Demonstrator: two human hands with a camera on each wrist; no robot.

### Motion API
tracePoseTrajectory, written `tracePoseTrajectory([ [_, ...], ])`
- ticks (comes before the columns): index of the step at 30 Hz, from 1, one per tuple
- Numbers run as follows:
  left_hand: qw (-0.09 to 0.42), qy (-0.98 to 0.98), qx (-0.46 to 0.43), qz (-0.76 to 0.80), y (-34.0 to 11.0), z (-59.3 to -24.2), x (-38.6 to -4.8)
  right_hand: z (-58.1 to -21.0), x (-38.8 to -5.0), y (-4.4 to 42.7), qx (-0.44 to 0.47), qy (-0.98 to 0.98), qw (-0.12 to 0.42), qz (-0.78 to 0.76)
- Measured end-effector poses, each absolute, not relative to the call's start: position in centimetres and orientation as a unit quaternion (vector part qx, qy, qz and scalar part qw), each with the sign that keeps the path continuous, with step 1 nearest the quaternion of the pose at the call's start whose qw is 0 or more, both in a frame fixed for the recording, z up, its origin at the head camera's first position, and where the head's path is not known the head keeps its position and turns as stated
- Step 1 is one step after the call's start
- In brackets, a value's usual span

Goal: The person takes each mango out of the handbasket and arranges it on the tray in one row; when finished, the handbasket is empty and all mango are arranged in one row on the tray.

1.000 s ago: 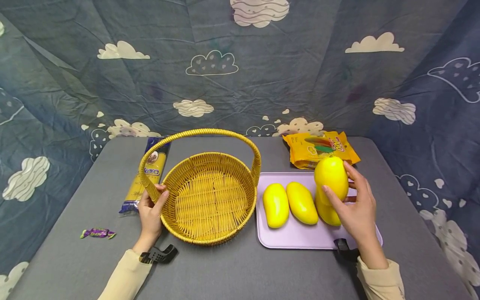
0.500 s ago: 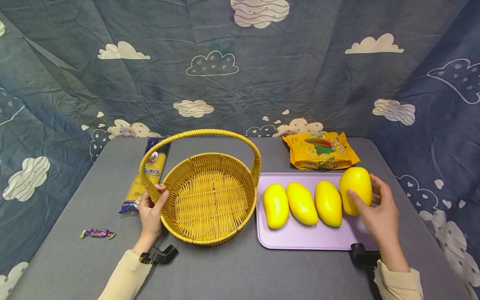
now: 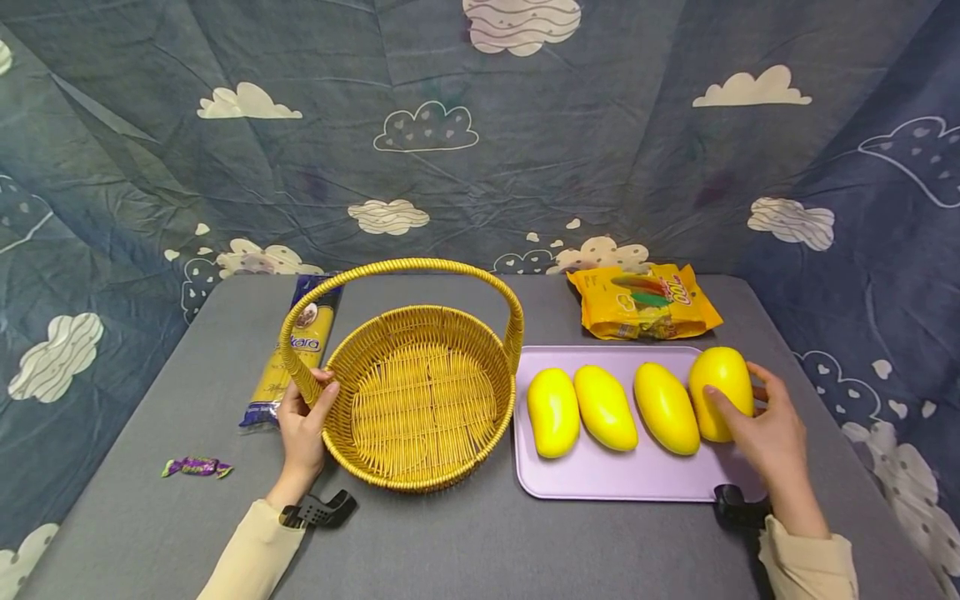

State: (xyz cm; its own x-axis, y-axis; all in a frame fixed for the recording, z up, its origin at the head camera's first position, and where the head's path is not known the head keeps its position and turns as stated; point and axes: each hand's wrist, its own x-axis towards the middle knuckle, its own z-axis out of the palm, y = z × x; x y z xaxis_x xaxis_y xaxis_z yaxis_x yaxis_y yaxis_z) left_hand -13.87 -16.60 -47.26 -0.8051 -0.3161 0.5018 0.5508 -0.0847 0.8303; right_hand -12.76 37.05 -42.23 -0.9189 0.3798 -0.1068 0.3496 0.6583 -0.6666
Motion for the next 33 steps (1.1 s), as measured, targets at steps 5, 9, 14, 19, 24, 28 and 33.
tracePoseTrajectory([
  [5, 0.296, -0.612, -0.094, -0.728, -16.59, -47.21, -13.82, -42.55, -12.87, 37.62, -0.19, -0.918, -0.001, 0.349],
  [9, 0.299, -0.611, -0.097, -0.727, -16.59, -47.15, -13.82, -42.87, -12.96, 37.62, -0.17, -0.928, -0.009, 0.332],
  [14, 0.301, -0.612, -0.098, -0.725, -16.57, -47.14, -13.82, -42.97, -13.11, 37.15, -0.166, -0.932, -0.018, 0.321],
  [19, 0.298, -0.614, -0.095, -0.725, -16.52, -47.11, -13.84, -42.83, -13.11, 36.76, -0.167, -0.932, -0.023, 0.32],
  [24, 0.301, -0.609, -0.098, -0.727, -16.54, -47.2, -13.89, -42.96, -13.28, 36.87, -0.168, -0.934, -0.036, 0.315],
  [28, 0.303, -0.609, -0.098, -0.726, -16.56, -47.31, -13.93, -43.07, -13.52, 37.1, -0.17, -0.935, -0.05, 0.308],
  [33, 0.303, -0.61, -0.097, -0.725, -16.56, -47.36, -13.94, -43.14, -13.67, 37.35, -0.17, -0.936, -0.063, 0.303],
])
